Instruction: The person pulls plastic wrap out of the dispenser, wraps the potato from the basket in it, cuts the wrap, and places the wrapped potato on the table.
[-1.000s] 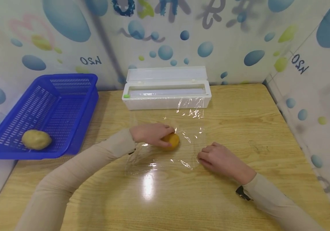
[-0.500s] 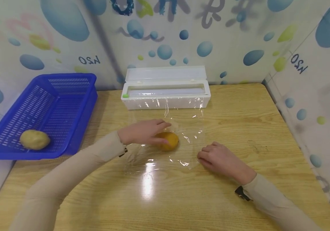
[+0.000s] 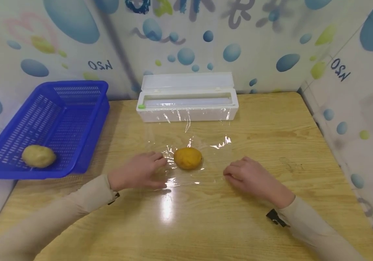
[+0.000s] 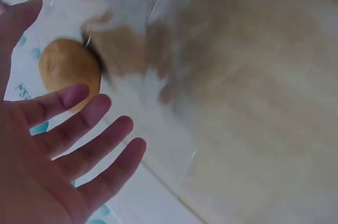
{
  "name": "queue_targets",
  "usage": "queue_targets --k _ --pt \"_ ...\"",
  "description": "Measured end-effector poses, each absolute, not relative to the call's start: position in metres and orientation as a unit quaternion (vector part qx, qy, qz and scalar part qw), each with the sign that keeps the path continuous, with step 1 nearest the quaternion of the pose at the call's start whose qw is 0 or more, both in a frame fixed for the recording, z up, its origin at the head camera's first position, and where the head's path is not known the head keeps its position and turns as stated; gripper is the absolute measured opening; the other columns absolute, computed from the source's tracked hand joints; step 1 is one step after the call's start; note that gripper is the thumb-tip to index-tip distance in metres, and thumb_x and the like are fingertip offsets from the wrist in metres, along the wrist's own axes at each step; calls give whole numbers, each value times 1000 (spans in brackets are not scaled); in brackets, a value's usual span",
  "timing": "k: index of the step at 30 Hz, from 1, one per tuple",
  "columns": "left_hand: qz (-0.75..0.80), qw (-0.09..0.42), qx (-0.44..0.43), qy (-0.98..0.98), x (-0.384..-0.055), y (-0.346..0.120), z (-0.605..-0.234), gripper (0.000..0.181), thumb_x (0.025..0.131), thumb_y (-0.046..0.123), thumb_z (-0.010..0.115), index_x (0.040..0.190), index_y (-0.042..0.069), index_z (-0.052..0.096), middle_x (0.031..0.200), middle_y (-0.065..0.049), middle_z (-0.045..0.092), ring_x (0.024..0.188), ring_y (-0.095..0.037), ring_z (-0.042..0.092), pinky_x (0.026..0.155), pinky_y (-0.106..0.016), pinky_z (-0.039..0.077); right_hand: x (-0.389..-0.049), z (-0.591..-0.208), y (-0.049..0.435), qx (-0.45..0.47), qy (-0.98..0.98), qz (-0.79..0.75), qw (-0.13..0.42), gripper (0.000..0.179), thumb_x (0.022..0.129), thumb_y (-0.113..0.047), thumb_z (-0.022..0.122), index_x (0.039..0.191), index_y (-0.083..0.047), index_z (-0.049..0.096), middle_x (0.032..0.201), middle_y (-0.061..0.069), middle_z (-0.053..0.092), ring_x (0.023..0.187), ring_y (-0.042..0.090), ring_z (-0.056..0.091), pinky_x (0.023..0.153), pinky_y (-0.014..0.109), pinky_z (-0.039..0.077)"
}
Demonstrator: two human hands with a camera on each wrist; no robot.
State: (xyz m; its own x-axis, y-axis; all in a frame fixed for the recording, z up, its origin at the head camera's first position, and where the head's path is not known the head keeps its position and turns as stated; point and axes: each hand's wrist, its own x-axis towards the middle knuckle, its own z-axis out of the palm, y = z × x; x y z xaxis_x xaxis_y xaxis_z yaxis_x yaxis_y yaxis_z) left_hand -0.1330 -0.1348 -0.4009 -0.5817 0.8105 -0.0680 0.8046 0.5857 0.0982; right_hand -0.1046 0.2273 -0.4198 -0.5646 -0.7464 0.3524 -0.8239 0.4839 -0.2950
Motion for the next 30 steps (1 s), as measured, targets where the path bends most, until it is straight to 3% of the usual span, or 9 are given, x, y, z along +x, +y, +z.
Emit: queue_targets --k 3,5,8,10,16,20,22,26,30 --pt "22 50 455 889 -121 -134 -409 64 76 63 69 109 10 52 98 -2 51 88 -21 53 74 -39 50 -107 -416 226 447 -860 230 86 23 69 0 80 89 -9 71 86 -4 70 76 8 64 68 37 50" --pt "17 44 456 889 -116 -133 -414 62 74 60 71 107 11 51 97 -1 49 89 -21 52 75 -40 49 -108 -414 226 443 -860 234 92 9 83 -15 76 88 -9 72 86 -5 70 75 7 64 67 37 50" --pt "15 38 460 887 -112 -134 -419 58 73 54 74 105 13 50 96 0 48 89 -20 50 75 -40 49 -110 -410 227 441 -858 239 109 36 99 -36 54 88 -8 72 85 -4 70 73 8 64 66 38 50" --pt "12 28 467 884 -112 -135 -419 54 72 49 75 104 13 50 93 0 48 88 -20 50 74 -40 48 -111 -408 229 436 -859 242 117 57 101 -47 33 88 -8 72 85 -4 70 72 8 64 65 38 50" --pt "3 0 482 876 -110 -141 -417 44 69 38 75 99 14 53 89 1 48 86 -20 49 70 -37 46 -113 -405 235 419 -869 243 102 50 101 -45 42 89 -8 73 86 -5 70 74 7 63 67 39 49" --pt "-9 -11 490 872 -108 -146 -415 42 70 36 76 98 14 54 88 0 51 85 -21 51 71 -38 46 -112 -404 238 416 -872 241 92 8 87 -14 73 91 -7 72 87 -4 70 75 6 63 69 39 49" --pt "-15 -18 496 868 -106 -149 -414 38 71 32 76 96 14 54 88 0 52 85 -21 52 72 -38 46 -112 -404 239 413 -874 239 90 18 76 0 77 91 -8 72 87 -5 70 75 6 63 69 39 49" --pt "-12 -26 501 865 -104 -155 -413 28 73 19 76 91 13 54 82 1 52 80 -21 54 68 -36 47 -111 -404 240 412 -874 242 90 6 86 -10 73 91 -8 72 88 -5 70 76 6 63 70 38 49" --pt "31 0 494 869 -105 -160 -407 23 74 7 75 82 13 54 72 3 51 66 -18 55 59 -33 47 -111 -405 241 416 -871 247 89 16 95 -22 65 91 -8 72 88 -5 70 76 6 62 70 38 49"
